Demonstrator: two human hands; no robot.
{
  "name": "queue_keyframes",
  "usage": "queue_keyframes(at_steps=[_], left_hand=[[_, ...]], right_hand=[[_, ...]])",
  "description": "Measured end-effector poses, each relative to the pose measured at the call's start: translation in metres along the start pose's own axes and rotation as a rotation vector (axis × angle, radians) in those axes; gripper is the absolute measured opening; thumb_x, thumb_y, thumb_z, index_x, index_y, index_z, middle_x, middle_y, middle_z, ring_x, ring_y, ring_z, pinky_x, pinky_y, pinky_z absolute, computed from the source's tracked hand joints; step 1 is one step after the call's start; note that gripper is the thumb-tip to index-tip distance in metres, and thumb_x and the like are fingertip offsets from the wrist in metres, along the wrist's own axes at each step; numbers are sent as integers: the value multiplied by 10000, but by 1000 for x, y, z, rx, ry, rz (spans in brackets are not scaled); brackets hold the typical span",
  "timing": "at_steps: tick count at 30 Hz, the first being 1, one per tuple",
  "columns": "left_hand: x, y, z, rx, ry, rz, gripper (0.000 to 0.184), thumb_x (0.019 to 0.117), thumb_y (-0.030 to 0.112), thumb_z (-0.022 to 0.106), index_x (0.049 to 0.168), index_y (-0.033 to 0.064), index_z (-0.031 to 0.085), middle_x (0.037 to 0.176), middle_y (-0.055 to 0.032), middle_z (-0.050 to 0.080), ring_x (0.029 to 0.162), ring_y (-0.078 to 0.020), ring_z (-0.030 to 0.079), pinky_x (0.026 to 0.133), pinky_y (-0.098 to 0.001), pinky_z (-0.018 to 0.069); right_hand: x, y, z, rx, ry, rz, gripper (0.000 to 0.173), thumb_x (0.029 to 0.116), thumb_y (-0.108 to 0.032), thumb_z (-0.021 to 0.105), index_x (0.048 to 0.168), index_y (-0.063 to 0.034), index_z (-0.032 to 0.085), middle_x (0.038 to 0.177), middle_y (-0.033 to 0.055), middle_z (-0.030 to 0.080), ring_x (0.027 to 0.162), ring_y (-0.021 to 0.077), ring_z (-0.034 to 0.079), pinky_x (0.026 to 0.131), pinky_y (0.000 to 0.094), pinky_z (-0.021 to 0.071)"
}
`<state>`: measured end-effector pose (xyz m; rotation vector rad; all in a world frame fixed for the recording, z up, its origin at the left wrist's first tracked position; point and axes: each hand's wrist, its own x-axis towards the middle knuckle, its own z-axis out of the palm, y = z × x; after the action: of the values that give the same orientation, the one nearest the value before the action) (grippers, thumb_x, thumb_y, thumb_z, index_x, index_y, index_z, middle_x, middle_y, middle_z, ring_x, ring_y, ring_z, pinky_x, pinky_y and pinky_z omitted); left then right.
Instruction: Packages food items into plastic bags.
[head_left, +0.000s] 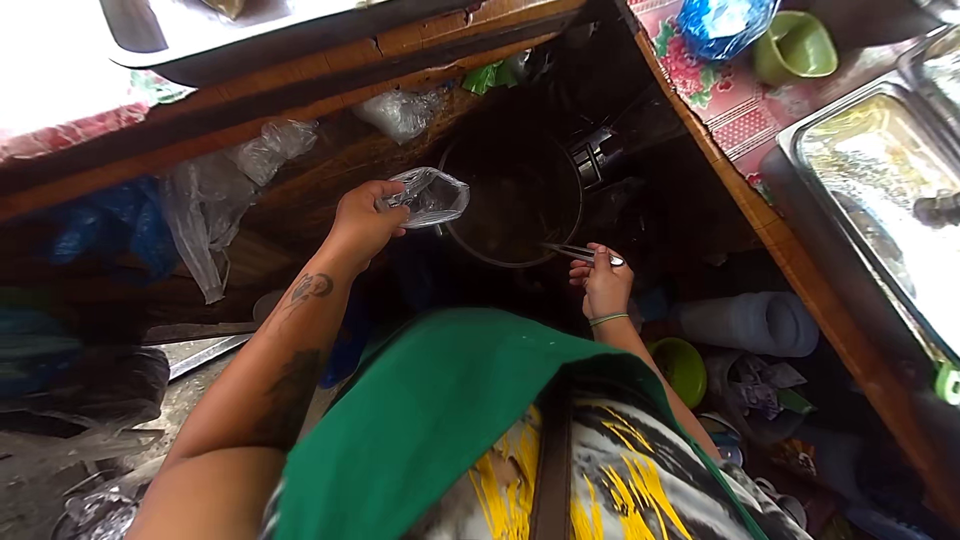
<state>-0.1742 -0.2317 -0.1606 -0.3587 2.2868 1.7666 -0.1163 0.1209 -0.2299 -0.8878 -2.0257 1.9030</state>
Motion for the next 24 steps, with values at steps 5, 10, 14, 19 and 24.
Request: queue_keyframes(at_steps=[5,10,14,19,24], left_hand=[[8,8,0,58,-10,13,471,929,1,701,1378,60,573,1314,-185,591,929,-212,685,788,-363,600],[22,16,4,129,-22,29,533,910,-13,718,1408,68,548,1406,-173,556,944,-216,695,799,-371,605],[37,20,12,290,-27,114,590,880,-21,732,1431,64,539,1431,-160,552,1033,-240,687,866,-426,597],[62,23,32,655,-55,348,653,851,-12,724,1468,-5,509,1514,-234,471,1395,-390,471,1144,-554,399],[79,27,73,837,-183,405,791,790,-46,758,1514,-30,439,1563,-255,409,1398,-419,469,1119,-571,425]], right_hand=[[3,-12,-14,127,65,90,310,1137,-210,389,1184,16,596,706,73,660,516,122,638,478,245,547],[2,-25,-23,146,81,65,307,1137,-201,387,1161,18,602,685,73,665,504,122,640,463,243,544],[2,-38,-31,139,85,-4,313,1137,-189,384,1153,21,615,667,65,671,489,119,642,455,246,549],[1,-64,-42,113,57,-104,319,1136,-180,375,1126,18,624,632,31,670,468,97,629,448,230,543],[0,-95,-47,105,12,-168,328,1136,-176,364,1106,7,635,627,10,675,454,77,620,431,220,535]])
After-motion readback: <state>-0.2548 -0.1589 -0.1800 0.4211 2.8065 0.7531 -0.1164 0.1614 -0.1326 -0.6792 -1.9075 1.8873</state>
